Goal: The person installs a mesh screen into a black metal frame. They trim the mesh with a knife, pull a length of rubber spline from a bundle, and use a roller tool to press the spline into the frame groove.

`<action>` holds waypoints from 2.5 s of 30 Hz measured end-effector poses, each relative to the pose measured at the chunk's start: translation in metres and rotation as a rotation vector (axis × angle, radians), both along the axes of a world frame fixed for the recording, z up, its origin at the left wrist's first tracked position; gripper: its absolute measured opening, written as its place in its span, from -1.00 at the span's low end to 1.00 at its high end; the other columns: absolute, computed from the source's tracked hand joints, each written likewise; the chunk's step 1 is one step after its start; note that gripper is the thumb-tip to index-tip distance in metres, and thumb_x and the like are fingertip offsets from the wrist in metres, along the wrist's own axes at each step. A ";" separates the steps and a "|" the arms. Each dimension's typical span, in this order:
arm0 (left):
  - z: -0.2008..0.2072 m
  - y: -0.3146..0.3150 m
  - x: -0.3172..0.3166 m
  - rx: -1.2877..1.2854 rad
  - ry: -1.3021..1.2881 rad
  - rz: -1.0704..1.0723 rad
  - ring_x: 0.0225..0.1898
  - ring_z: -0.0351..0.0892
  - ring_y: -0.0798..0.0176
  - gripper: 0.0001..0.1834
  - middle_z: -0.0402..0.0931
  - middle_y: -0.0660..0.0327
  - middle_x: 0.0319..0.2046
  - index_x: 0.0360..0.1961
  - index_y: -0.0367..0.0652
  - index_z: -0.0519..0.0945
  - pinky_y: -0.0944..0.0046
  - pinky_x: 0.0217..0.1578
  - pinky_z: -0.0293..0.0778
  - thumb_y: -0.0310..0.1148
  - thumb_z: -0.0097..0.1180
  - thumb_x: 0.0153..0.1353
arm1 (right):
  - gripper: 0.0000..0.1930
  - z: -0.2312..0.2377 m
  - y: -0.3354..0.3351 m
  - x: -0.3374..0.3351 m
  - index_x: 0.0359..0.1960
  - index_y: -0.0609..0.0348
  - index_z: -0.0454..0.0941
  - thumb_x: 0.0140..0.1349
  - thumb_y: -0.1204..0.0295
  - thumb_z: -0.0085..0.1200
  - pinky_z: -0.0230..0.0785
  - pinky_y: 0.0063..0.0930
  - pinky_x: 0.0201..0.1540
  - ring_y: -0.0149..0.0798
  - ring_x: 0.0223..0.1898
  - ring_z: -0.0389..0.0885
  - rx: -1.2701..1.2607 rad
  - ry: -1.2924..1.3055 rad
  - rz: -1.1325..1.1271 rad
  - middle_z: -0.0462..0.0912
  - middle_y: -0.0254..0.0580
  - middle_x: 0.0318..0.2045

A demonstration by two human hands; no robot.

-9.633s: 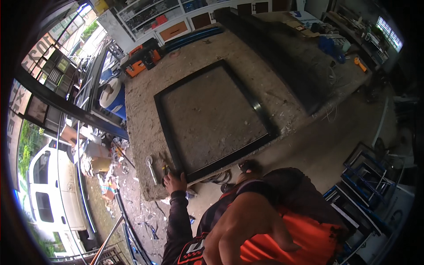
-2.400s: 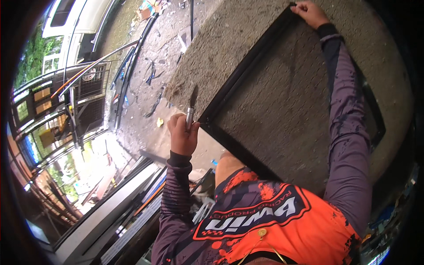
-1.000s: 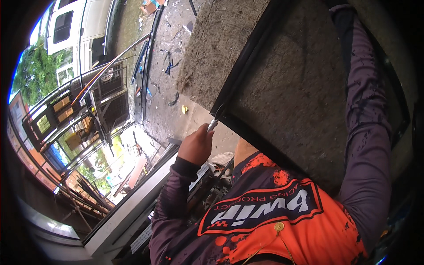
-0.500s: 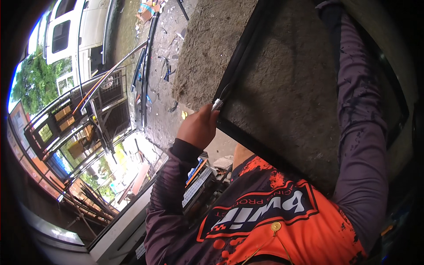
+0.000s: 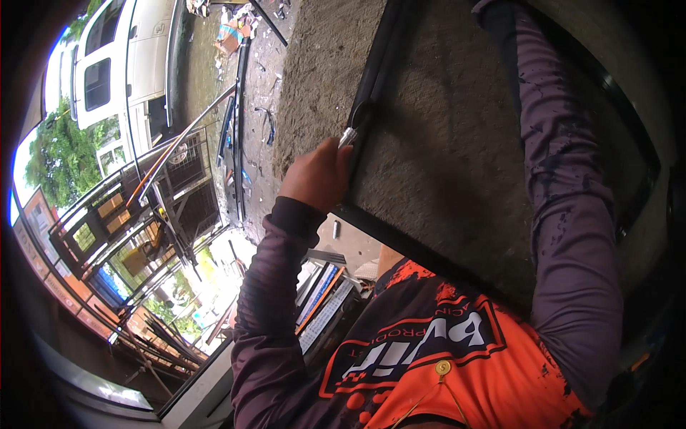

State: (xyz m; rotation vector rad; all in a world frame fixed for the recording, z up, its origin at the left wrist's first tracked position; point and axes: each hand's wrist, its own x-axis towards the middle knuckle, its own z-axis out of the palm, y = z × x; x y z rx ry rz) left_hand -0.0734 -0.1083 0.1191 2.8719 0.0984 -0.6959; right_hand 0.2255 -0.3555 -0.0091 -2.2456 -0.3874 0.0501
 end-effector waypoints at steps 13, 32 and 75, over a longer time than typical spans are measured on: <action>-0.005 -0.034 0.074 0.104 -0.042 -0.128 -0.33 0.56 -0.31 -0.63 0.57 -0.16 -0.45 -0.28 -0.20 0.53 -0.18 -0.31 0.46 -0.10 -0.12 0.39 | -0.62 -0.001 -0.002 0.004 -0.49 0.15 0.72 -0.05 0.05 0.35 0.50 -0.22 -0.29 -0.07 -0.42 0.68 -0.036 -0.005 0.024 0.69 -0.02 -0.51; -0.025 -0.081 0.182 0.242 -0.102 -0.238 -0.16 0.56 -0.31 -0.49 0.59 -0.22 -0.30 -0.28 -0.28 0.59 -0.17 -0.06 0.44 -0.02 -0.21 0.38 | -0.64 -0.018 -0.004 0.017 -0.33 0.09 0.73 0.05 0.05 0.25 0.49 -0.19 -0.21 -0.01 -0.31 0.68 0.079 -0.017 -0.006 0.70 0.01 -0.37; 0.020 -0.004 -0.058 0.181 0.161 0.041 -0.44 0.57 -0.32 -0.75 0.53 -0.19 -0.57 -0.24 -0.18 0.39 -0.24 -0.45 0.42 -0.18 -0.04 0.35 | -0.73 -0.022 -0.011 0.023 -0.41 0.19 0.61 0.09 0.23 0.28 0.40 -0.21 -0.20 -0.04 -0.28 0.60 0.022 -0.142 0.318 0.61 -0.01 -0.37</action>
